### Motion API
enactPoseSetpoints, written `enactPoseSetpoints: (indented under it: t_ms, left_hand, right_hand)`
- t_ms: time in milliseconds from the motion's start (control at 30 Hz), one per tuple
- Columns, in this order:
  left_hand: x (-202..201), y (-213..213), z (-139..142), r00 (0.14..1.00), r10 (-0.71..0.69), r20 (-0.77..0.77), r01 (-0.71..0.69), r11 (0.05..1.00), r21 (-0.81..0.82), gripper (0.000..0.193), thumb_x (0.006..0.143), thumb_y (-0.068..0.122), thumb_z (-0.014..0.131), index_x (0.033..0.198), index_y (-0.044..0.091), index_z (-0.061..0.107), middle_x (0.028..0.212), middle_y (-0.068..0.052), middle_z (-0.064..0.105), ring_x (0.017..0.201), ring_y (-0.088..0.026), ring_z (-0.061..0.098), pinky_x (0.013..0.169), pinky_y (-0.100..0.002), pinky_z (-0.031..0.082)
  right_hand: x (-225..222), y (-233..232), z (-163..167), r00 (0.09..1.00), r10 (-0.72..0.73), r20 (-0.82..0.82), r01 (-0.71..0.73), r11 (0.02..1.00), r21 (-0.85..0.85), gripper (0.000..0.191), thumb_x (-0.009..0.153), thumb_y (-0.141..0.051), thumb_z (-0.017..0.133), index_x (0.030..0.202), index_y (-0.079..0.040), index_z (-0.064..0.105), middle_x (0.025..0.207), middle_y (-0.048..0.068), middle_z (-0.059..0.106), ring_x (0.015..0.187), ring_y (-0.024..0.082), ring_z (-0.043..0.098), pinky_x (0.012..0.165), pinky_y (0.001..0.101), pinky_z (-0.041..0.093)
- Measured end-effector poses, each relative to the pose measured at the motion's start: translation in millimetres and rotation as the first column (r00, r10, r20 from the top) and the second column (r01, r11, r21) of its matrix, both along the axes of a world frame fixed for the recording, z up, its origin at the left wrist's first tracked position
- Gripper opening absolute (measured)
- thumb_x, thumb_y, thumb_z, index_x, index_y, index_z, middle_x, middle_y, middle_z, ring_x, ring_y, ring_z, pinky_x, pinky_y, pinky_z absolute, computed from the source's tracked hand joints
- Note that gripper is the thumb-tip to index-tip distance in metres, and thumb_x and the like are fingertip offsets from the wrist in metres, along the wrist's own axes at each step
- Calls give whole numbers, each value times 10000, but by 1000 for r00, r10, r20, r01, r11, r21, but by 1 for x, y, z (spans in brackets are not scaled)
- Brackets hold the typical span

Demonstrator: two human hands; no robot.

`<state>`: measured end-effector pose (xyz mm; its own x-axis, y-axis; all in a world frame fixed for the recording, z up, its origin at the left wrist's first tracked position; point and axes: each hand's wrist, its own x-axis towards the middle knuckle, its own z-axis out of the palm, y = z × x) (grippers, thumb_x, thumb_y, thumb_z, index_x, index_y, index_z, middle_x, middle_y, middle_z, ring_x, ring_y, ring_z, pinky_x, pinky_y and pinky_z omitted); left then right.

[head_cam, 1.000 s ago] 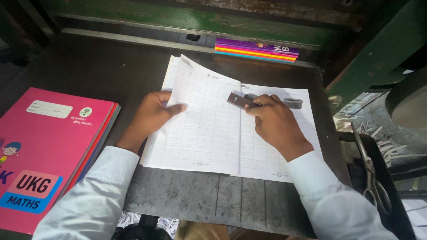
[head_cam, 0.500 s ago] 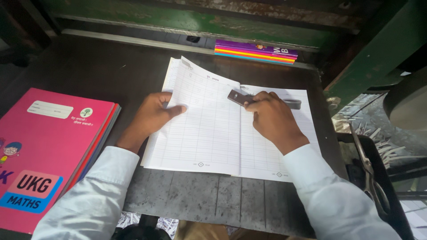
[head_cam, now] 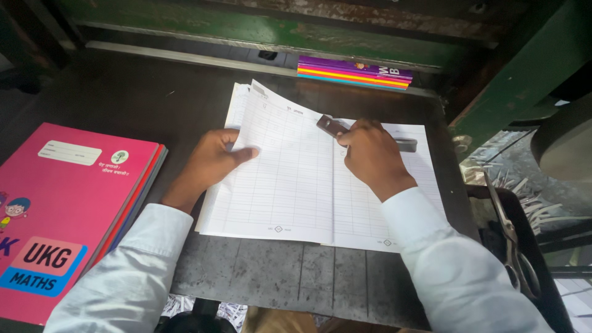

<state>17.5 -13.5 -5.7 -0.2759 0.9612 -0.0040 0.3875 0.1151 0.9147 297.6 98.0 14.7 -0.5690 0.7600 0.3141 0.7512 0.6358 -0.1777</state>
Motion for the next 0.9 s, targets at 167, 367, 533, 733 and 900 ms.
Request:
enactPoseSetpoints:
  t_ms: [167, 367, 533, 733, 900]
  left_hand:
    - [2, -2, 3, 1000, -1, -1, 1, 1000, 7, 272, 841, 127, 771, 1092, 23, 776, 942, -97, 806, 805, -153, 748, 739, -297, 573]
    - [-1, -1, -1, 999, -23, 33, 22, 999, 40, 266, 847, 125, 765, 1089, 16, 776, 947, -93, 807, 815, -145, 750, 742, -293, 578]
    - [-2, 1, -5, 998, -52, 21, 50, 996, 79, 266, 848, 115, 764, 1094, 16, 776, 960, -88, 808, 827, -137, 746, 749, -291, 579]
    - [-2, 1, -5, 999, -38, 19, 37, 998, 54, 266, 850, 114, 766, 1097, 20, 776, 960, -90, 808, 825, -138, 745, 752, -293, 579]
    - [-2, 1, -6, 1000, -19, 23, 18, 1000, 23, 266, 847, 124, 766, 1093, 22, 776, 958, -94, 807, 814, -143, 760, 746, -293, 589]
  right_hand:
    - [-7, 9, -1, 997, -35, 73, 34, 999, 5, 107, 916, -83, 709, 934, -114, 810, 1035, 151, 690, 1040, 333, 644, 910, 431, 544]
    - [-11, 16, 0, 996, -64, 62, 68, 996, -62, 236, 818, -39, 746, 1020, -146, 804, 1092, 142, 674, 1057, 336, 629, 925, 440, 522]
    - [-15, 24, 0, 997, -79, 20, 80, 993, -81, 279, 805, -60, 765, 1061, -164, 803, 1136, 132, 678, 1123, 334, 618, 968, 430, 513]
    - [-21, 30, 3, 991, -132, 27, 135, 981, -141, 278, 835, -112, 765, 1104, -179, 791, 1195, 136, 673, 1156, 335, 605, 1006, 433, 495]
    - [-21, 32, 3, 993, -114, 44, 119, 985, -126, 303, 836, -135, 758, 1134, -183, 779, 1191, 124, 674, 1156, 327, 601, 1006, 430, 497]
